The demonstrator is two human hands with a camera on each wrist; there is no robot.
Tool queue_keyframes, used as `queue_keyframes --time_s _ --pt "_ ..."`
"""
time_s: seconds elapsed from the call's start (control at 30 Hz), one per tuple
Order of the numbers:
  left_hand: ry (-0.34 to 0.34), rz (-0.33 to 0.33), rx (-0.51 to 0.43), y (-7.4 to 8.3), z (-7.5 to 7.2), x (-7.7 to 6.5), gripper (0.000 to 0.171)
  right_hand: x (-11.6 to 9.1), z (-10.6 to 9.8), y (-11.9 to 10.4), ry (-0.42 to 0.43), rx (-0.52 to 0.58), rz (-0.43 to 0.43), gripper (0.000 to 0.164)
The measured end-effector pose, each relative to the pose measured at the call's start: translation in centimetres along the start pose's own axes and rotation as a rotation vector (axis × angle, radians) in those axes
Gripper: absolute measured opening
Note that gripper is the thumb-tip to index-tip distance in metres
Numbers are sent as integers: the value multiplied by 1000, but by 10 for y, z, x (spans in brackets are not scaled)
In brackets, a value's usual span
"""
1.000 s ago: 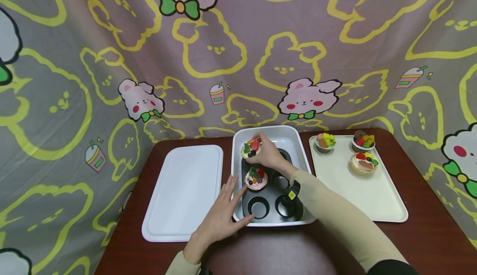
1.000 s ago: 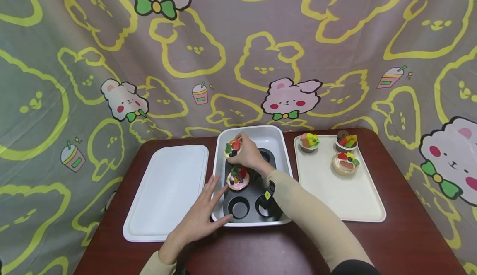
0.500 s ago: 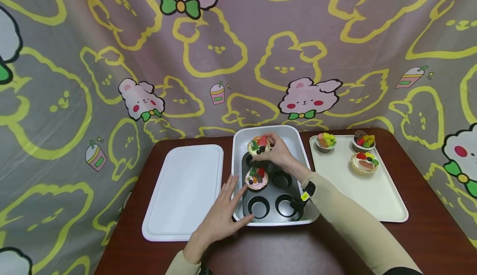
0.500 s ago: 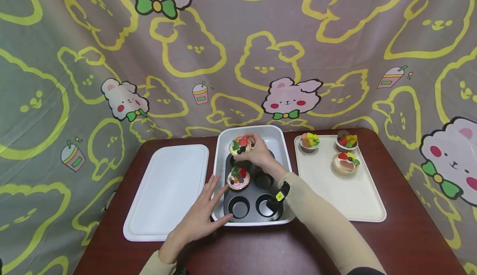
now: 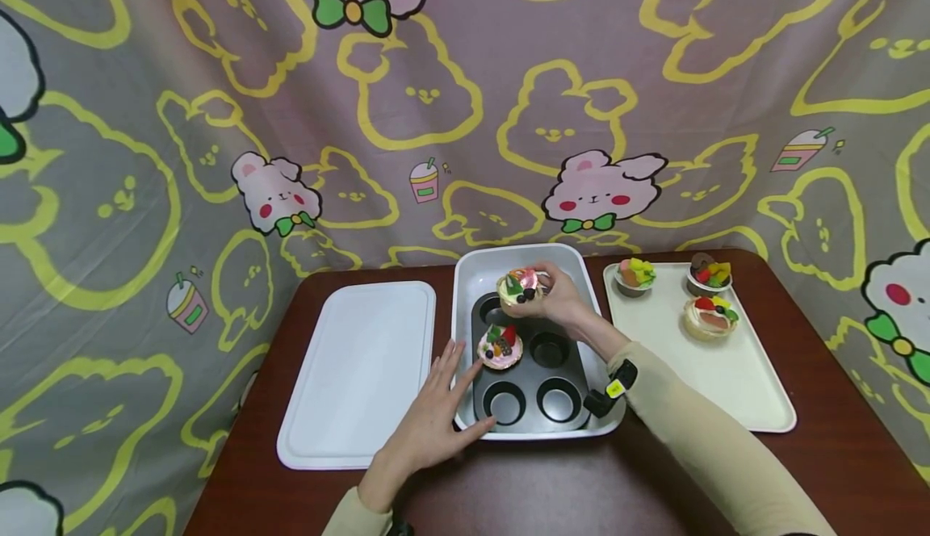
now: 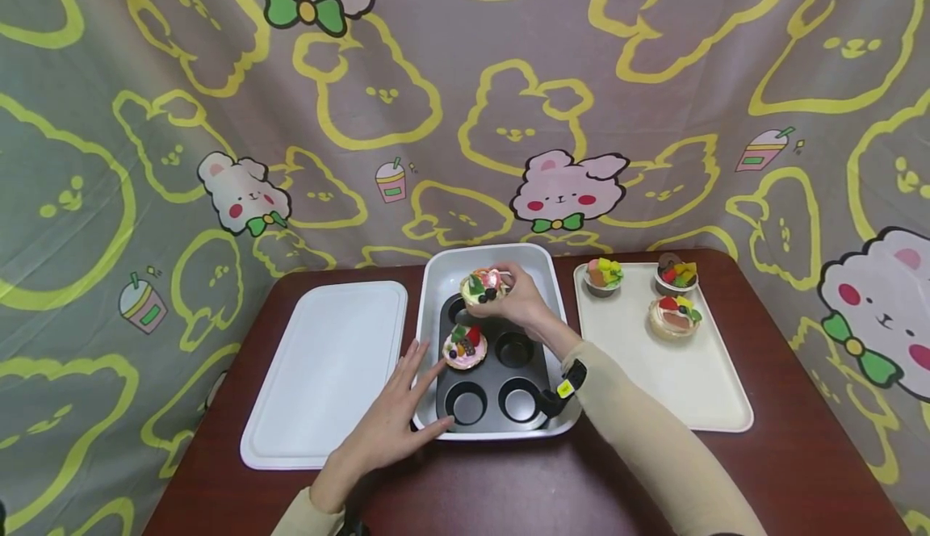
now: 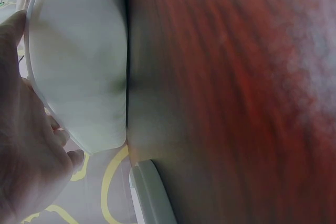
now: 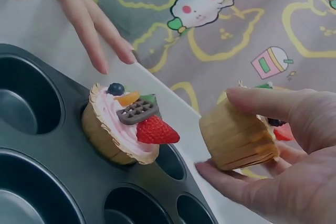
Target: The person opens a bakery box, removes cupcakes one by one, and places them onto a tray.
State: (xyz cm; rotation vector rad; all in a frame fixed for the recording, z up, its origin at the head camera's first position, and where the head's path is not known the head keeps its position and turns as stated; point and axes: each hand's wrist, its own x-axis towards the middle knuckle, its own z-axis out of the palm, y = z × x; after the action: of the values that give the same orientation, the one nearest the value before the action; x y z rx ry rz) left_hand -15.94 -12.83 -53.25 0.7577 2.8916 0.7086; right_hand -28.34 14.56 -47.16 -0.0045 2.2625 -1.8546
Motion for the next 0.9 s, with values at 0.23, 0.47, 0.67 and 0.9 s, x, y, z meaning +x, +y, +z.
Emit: queue_keyframes --time_s 0.23,0.47,0.67,0.9 --pt "-4 -3 -7 0 0 0 92 -3 -11 6 -24 27 -14 88" --pt "-6 4 3 0 0 1 91 -11 -20 9 -21 49 9 86" --pt "-4 2 2 0 0 1 90 -17 -28 11 -3 57 27 82" --pt "3 -1 0 1 0 0 90 -29 -45 11 19 68 6 86"
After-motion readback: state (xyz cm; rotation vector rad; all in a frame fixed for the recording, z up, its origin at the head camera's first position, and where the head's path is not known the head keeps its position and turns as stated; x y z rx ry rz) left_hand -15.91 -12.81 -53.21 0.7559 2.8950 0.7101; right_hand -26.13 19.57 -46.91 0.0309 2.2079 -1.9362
